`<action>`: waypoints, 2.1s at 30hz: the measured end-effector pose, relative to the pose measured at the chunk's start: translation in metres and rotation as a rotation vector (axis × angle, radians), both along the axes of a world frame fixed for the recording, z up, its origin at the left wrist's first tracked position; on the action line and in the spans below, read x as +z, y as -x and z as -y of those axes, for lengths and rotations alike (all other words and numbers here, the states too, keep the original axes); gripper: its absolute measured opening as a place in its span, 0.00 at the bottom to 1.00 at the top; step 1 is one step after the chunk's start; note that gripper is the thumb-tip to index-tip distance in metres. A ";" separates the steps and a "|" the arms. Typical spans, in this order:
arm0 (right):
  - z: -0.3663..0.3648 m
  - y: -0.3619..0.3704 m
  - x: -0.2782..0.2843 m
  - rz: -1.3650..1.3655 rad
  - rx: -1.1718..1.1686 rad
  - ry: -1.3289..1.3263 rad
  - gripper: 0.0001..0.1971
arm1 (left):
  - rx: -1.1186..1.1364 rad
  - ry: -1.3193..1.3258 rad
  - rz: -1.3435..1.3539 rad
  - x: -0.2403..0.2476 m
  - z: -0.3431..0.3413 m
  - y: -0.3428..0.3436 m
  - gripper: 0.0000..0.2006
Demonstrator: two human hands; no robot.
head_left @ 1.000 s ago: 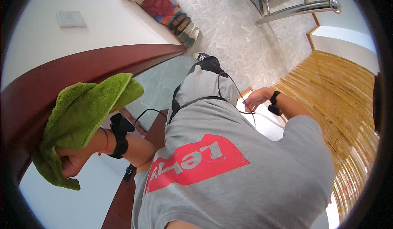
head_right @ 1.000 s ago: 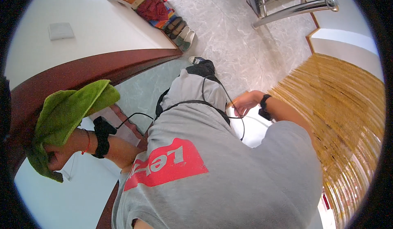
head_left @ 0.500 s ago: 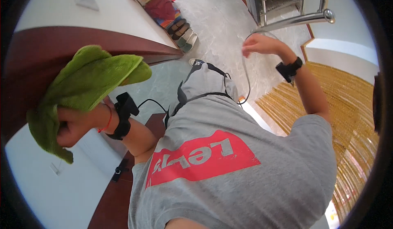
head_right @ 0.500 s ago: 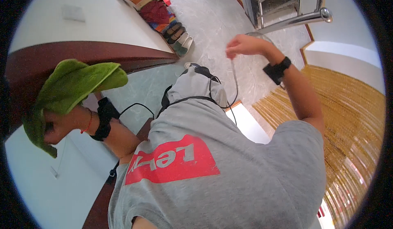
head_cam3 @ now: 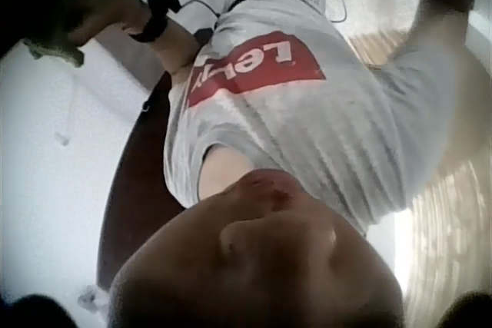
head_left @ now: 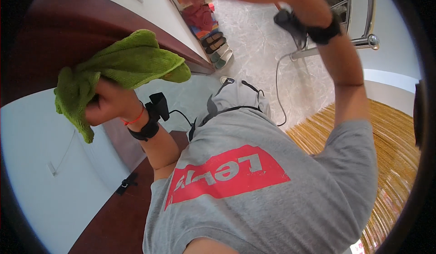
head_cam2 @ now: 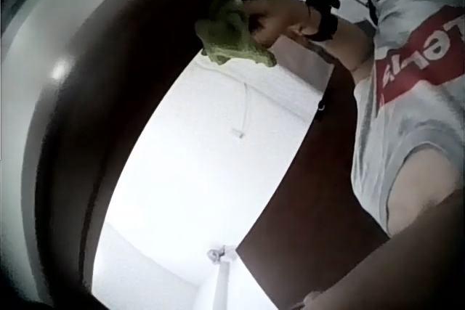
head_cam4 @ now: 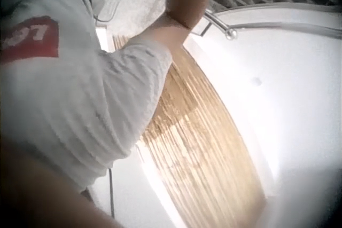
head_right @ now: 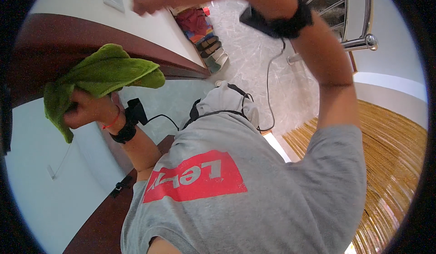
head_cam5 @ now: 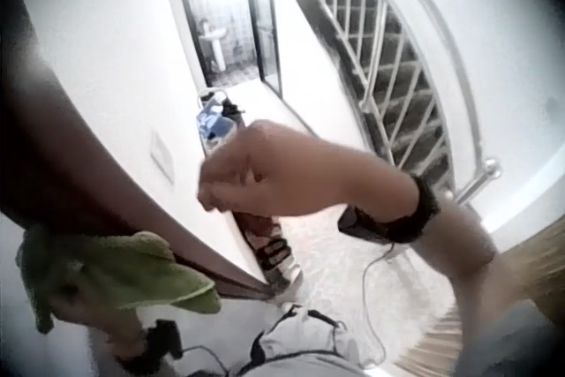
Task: The person cleans a bathroom sink and faucet with a cloth, then walks to another room and wipes a vertical wooden post.
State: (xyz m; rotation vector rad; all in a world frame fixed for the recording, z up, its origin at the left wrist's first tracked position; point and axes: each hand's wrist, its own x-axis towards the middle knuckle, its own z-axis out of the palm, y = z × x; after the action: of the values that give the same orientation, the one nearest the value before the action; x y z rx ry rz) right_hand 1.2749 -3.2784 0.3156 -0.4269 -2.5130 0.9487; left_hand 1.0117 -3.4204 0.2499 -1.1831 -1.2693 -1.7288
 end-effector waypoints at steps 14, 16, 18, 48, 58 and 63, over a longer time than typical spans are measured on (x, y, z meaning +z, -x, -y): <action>0.073 0.047 0.101 -0.154 0.581 -0.192 0.09 | -0.137 0.128 0.023 0.028 0.012 -0.021 0.18; 0.087 0.045 0.095 -0.273 0.572 -0.099 0.13 | -0.025 0.284 -0.023 0.018 0.011 -0.020 0.20; 0.091 0.051 0.100 -0.365 0.503 0.001 0.12 | -0.014 0.094 -0.151 0.010 0.000 -0.008 0.19; 0.086 0.123 0.007 -0.765 -0.312 -0.057 0.27 | 0.133 0.423 -0.408 0.090 -0.007 -0.012 0.28; 0.066 0.123 -0.006 -0.615 -0.204 -0.371 0.27 | 0.086 0.514 -0.283 0.070 -0.007 -0.007 0.33; 0.068 0.111 -0.015 -0.597 -0.192 -0.358 0.26 | 0.042 0.410 -0.165 0.051 -0.014 -0.014 0.34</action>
State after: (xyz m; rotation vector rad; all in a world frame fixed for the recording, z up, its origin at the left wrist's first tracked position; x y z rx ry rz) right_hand 1.1634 -3.3469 0.3009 -0.2210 -1.9900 0.4465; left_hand 1.0260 -3.4067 0.3010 -1.4824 -1.5786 -1.3435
